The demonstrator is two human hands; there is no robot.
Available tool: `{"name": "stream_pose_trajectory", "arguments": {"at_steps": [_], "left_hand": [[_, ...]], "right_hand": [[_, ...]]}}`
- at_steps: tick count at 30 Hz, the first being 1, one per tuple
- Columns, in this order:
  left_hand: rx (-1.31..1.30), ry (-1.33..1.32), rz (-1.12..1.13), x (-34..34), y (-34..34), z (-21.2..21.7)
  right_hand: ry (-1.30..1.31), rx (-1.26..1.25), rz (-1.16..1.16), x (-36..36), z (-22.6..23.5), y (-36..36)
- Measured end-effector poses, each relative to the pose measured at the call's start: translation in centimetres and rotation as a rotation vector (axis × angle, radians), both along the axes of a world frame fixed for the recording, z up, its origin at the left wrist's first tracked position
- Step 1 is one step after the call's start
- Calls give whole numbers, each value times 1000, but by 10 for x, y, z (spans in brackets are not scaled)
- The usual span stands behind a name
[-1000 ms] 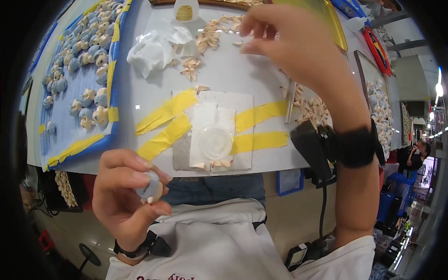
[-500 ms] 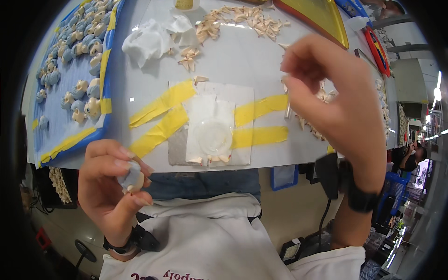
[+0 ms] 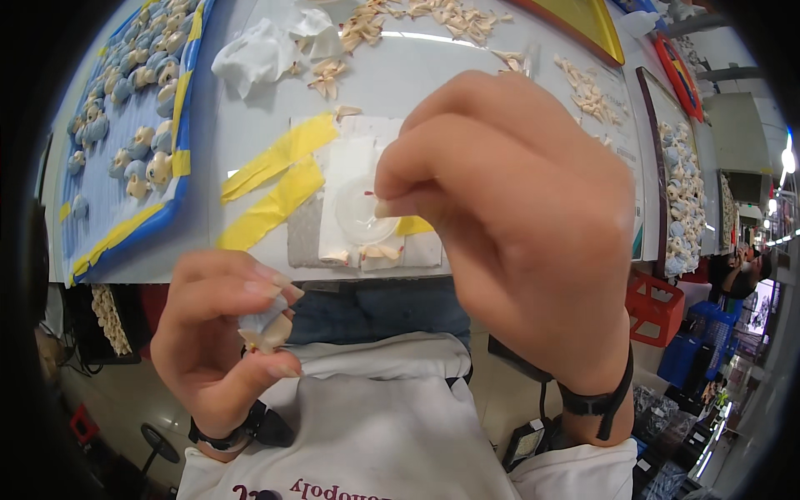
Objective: The person assembles small doll heads by attaching tiny white components, likely ears, to the sides of each head. They pick up a head from a blue tray, attach the parts by hand, and place the finished head back on the tray, repeating this process throughout the clip.
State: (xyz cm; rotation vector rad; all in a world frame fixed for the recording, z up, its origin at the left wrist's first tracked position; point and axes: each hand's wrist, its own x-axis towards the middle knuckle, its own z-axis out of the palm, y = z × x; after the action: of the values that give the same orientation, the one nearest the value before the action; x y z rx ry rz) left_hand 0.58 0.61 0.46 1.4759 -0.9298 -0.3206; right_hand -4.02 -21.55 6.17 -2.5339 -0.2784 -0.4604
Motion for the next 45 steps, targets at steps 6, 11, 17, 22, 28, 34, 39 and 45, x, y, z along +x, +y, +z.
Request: {"name": "stream_pose_trajectory", "arguments": {"at_steps": [6,11,17,22,28,34,39,45], "left_hand": [[-3,43,10,-1,2,-3],[-18,38,-4,2,1,-3],[-48,122,57,0,3,-2],[-165,349,133,-10,-5,0],[-71,29,6,6,-1,-6],[-83,237,88,-4,-6,4],[-115,-12,-54,6,-6,-5],[-162,303,6,-4,-13,-2]], "right_hand": [[-61,-182,100,5,3,-1],[48,-162,160,10,9,-5],[120,-195,109,11,14,0],[89,-224,-59,-3,15,10],[98,-164,-14,2,7,5],[147,-202,-55,3,17,9],[154,-199,-97,1,16,11],[80,18,-168,-7,1,12]]}}
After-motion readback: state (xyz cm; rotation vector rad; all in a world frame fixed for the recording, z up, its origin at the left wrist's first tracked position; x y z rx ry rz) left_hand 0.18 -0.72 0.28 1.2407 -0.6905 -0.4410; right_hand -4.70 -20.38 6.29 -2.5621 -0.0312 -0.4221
